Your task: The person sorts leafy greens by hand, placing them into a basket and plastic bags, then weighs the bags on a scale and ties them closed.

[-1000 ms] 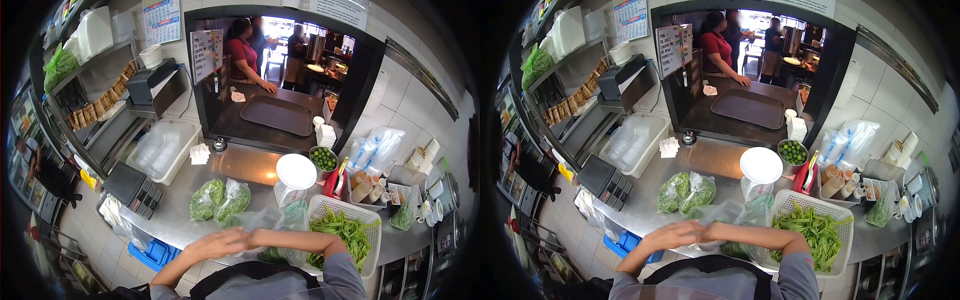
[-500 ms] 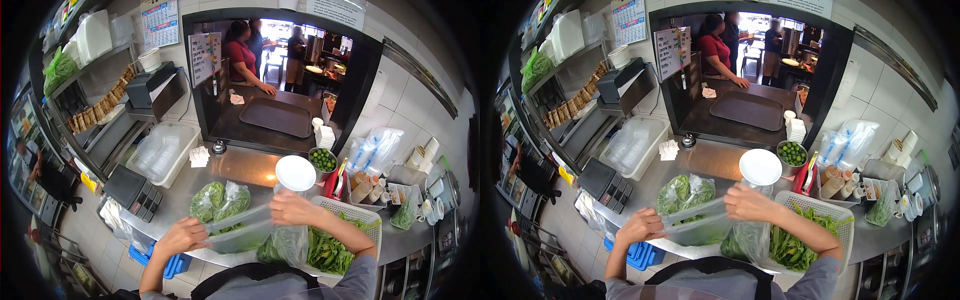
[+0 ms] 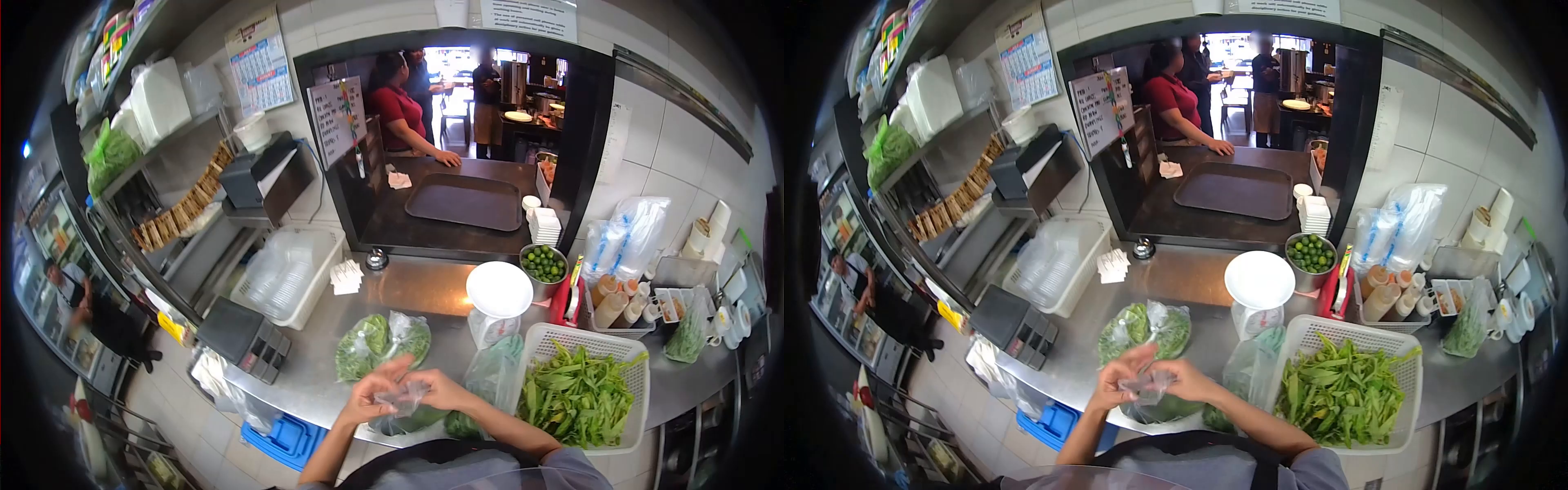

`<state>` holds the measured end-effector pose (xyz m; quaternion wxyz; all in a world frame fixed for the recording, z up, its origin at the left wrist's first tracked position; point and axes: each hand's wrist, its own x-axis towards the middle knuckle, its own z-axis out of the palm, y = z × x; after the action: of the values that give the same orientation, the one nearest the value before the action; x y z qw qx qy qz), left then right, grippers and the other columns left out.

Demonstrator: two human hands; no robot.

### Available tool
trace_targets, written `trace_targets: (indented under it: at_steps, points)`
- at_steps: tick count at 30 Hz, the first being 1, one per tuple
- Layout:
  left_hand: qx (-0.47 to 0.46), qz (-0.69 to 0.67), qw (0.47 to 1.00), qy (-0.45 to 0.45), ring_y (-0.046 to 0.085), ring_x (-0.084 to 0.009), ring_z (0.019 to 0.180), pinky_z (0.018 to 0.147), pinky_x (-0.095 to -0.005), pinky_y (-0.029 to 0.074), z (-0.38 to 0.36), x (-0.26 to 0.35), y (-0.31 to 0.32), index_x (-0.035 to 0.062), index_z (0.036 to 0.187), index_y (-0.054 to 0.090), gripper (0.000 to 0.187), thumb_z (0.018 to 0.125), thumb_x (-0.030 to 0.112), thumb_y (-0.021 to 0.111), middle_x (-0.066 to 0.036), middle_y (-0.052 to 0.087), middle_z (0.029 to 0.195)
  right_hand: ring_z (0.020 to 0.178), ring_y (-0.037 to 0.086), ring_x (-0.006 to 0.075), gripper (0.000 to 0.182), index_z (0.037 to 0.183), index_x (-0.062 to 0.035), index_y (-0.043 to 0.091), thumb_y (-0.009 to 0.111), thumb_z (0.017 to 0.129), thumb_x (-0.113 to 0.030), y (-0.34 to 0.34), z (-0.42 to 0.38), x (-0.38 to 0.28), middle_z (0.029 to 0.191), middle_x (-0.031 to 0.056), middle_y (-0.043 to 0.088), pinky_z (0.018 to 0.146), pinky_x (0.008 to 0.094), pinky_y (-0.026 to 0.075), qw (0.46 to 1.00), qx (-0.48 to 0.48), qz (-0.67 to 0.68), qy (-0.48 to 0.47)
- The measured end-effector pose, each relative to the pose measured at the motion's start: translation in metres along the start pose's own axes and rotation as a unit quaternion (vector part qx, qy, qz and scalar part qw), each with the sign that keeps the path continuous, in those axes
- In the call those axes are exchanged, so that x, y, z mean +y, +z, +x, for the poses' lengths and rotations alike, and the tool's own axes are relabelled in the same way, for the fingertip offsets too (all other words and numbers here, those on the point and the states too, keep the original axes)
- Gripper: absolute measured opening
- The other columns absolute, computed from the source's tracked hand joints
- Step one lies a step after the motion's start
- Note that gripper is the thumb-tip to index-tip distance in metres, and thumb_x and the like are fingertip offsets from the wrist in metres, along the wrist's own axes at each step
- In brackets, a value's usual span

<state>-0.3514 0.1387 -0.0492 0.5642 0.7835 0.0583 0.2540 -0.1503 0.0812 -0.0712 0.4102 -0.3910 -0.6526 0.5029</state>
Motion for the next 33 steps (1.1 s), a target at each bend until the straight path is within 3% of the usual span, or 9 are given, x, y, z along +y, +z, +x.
trace_targets:
  at_steps: [4, 7, 11, 13, 16, 18, 21, 25, 33]
  points:
    - [-0.056, 0.176, 0.977, -0.103, 0.038, -0.0268, 0.121, 0.102, -0.0365, 0.027, -0.007, -0.021, 0.001, 0.0036, 0.114, 0.051, 0.07, 0.057, 0.027, 0.084, -0.017, 0.041, 0.13, 0.084, 0.056, 0.0085, 0.012, 0.09, -0.0014, 0.063, 0.066, 0.079, -0.006, -0.003, 0.009, -0.02, 0.085, 0.0018, 0.062, 0.076, 0.0243, 0.044, 0.983, 0.092, 0.146, -0.065]
    - [0.005, 0.138, 0.936, -0.324, 0.057, -0.0219, 0.092, 0.08, -0.0306, 0.045, -0.008, -0.032, 0.036, 0.0045, 0.103, 0.059, 0.044, 0.068, 0.024, 0.077, -0.011, 0.061, 0.096, 0.087, 0.055, 0.0091, 0.007, 0.085, -0.0012, 0.064, 0.065, 0.08, -0.005, 0.003, 0.012, -0.037, 0.09, 0.0029, 0.062, 0.078, 0.0247, 0.044, 0.986, 0.123, 0.089, -0.069]
    - [0.212, 0.102, 0.962, -0.136, 0.059, -0.0175, 0.076, 0.069, -0.0286, 0.047, 0.004, -0.011, 0.027, 0.0023, 0.096, 0.061, 0.027, 0.075, 0.016, 0.07, -0.008, 0.063, 0.084, 0.116, 0.044, 0.0173, 0.079, 0.134, -0.006, 0.033, 0.076, 0.069, -0.01, -0.011, 0.009, -0.037, 0.126, 0.0097, 0.047, 0.101, 0.033, 0.031, 0.928, 0.046, 0.335, -0.157]
    - [0.241, 0.099, 0.959, -0.112, 0.059, -0.0174, 0.076, 0.069, -0.0292, 0.047, 0.014, 0.014, 0.026, 0.0019, 0.094, 0.062, 0.021, 0.075, 0.01, 0.067, -0.008, 0.062, 0.084, 0.119, 0.04, 0.0194, 0.109, 0.143, -0.0105, 0.007, 0.081, 0.063, -0.015, -0.027, 0.0, -0.029, 0.137, 0.0108, 0.032, 0.097, 0.0358, 0.038, 0.988, -0.021, 0.027, -0.153]
    - [0.237, 0.06, 0.968, -0.053, 0.06, -0.0205, 0.079, 0.071, -0.0305, 0.048, 0.017, 0.019, 0.038, 0.0015, 0.087, 0.064, 0.016, 0.072, 0.003, 0.068, -0.01, 0.062, 0.082, 0.118, 0.044, 0.0228, 0.071, 0.129, -0.0064, 0.043, 0.075, 0.07, -0.032, -0.003, -0.007, -0.005, 0.127, 0.0116, 0.048, 0.101, 0.0347, 0.031, 0.967, -0.137, -0.126, 0.175]
    - [0.234, 0.119, 0.964, 0.039, 0.058, -0.0222, 0.09, 0.077, -0.0325, 0.047, 0.03, 0.021, 0.04, 0.002, 0.099, 0.06, 0.032, 0.07, 0.009, 0.072, -0.013, 0.059, 0.097, 0.105, 0.052, 0.0274, 0.038, 0.111, -0.0035, 0.057, 0.066, 0.079, -0.022, 0.006, -0.012, 0.021, 0.11, 0.0112, 0.058, 0.093, 0.036, 0.038, 0.997, 0.039, -0.067, -0.028]
    - [0.216, 0.07, 0.974, 0.018, 0.053, -0.0247, 0.102, 0.085, -0.0343, 0.044, 0.037, -0.006, 0.038, 0.003, 0.109, 0.056, 0.044, 0.07, 0.014, 0.074, -0.014, 0.055, 0.11, 0.1, 0.053, 0.0285, 0.035, 0.108, -0.0047, 0.059, 0.065, 0.077, -0.019, -0.012, -0.006, 0.013, 0.107, 0.01, 0.058, 0.093, 0.0355, 0.037, 0.985, 0.096, -0.081, -0.123]
    - [-0.184, 0.143, 0.923, -0.305, 0.041, -0.0287, 0.119, 0.097, -0.0362, 0.035, 0.021, -0.04, 0.042, 0.0038, 0.121, 0.049, 0.059, 0.07, 0.018, 0.073, -0.015, 0.049, 0.123, 0.093, 0.057, 0.0255, 0.025, 0.098, -0.0097, 0.061, 0.059, 0.073, -0.01, 0.012, 0.008, -0.003, 0.091, 0.0062, 0.06, 0.096, 0.0428, 0.032, 0.904, 0.095, -0.344, -0.233]
    - [-0.029, 0.133, 0.971, -0.197, 0.038, -0.0285, 0.121, 0.098, -0.0364, 0.033, -0.019, -0.092, 0.075, 0.0039, 0.124, 0.046, 0.061, 0.07, 0.018, 0.071, -0.015, 0.046, 0.126, 0.103, 0.054, 0.0233, 0.028, 0.103, -0.0126, 0.059, 0.056, 0.076, -0.02, 0.034, -0.002, 0.047, 0.105, 0.0067, 0.059, 0.098, 0.0491, 0.029, 0.957, -0.054, -0.277, -0.07]
